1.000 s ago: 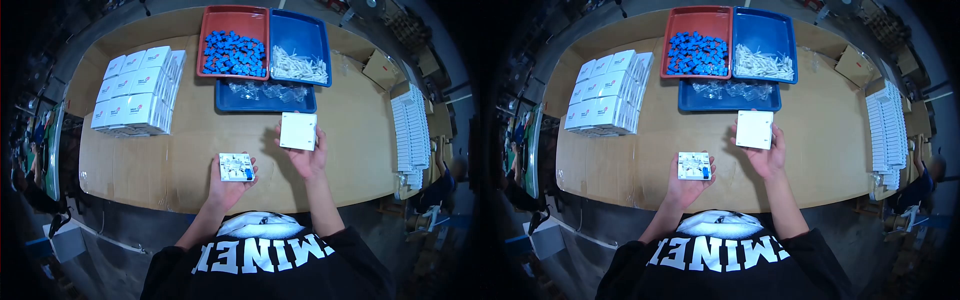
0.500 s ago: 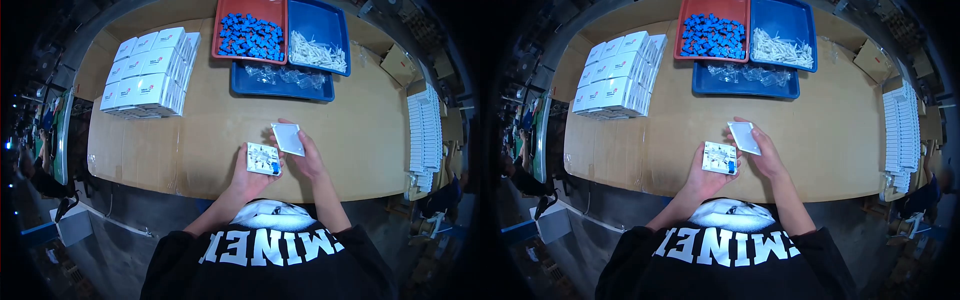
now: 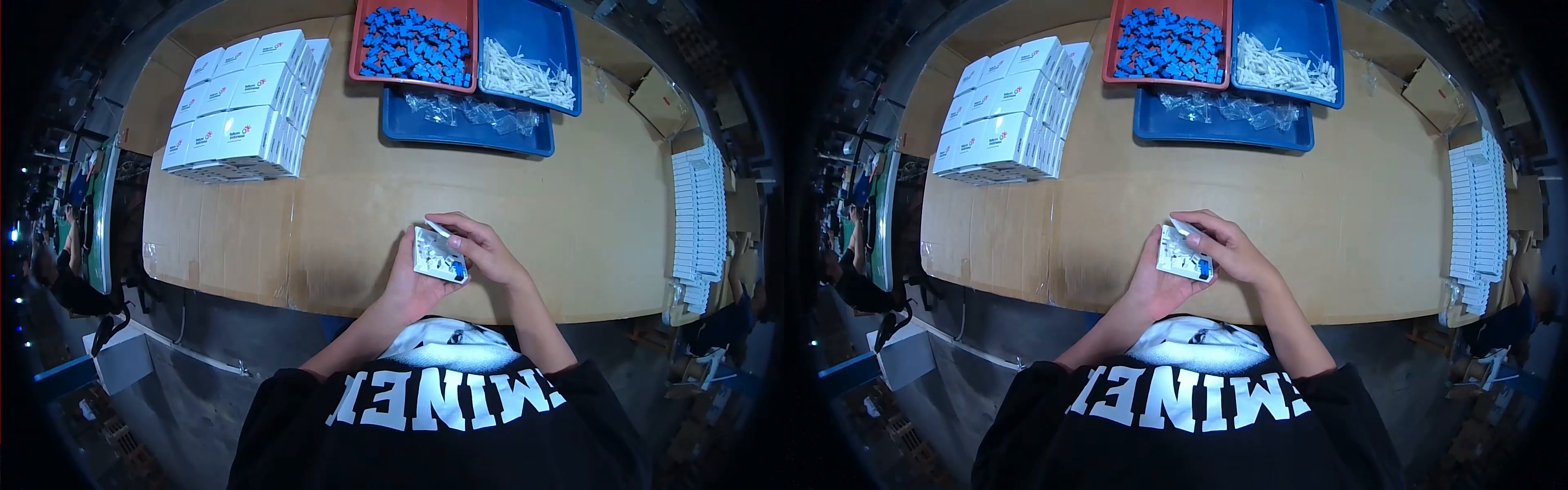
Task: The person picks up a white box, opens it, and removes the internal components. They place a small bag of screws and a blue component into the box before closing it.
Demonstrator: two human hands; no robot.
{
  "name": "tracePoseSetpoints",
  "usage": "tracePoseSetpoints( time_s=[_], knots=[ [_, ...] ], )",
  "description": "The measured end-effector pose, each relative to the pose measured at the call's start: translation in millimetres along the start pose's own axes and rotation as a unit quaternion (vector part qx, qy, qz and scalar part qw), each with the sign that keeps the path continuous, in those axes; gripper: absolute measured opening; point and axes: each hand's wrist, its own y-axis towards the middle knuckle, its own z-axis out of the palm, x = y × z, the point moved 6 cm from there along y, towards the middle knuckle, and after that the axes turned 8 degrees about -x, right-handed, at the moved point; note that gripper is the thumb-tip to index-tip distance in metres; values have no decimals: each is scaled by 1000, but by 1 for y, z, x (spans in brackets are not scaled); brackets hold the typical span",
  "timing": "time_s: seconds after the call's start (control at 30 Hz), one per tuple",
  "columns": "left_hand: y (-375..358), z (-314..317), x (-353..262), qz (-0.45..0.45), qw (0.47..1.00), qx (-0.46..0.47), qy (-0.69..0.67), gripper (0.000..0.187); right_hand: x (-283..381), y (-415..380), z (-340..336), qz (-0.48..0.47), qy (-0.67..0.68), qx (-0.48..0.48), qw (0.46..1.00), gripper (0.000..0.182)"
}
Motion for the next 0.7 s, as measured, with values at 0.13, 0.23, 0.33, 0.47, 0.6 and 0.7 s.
tracePoseSetpoints(
  time_s=[0.13,0.23,0.33,0.47,0.6,0.7],
  knots=[
    [1,-1,0,12,999,-28,14,65,-7,-1,3,0,-34,34,999,45],
    [0,-1,0,15,999,-29,9,67,-7,-2,7,3,-29,48,998,46],
    [3,-8,1,8,999,-39,7,66,-6,-2,8,2,-33,48,998,46],
    [4,-10,0,6,999,-47,7,64,-6,0,9,74,-5,62,995,45],
    [3,-7,-3,-2,998,-53,18,62,-7,3,10,69,-10,52,996,43],
    [2,-3,-4,-3,998,-53,24,60,-12,4,8,50,-29,22,998,38]
  ],
)
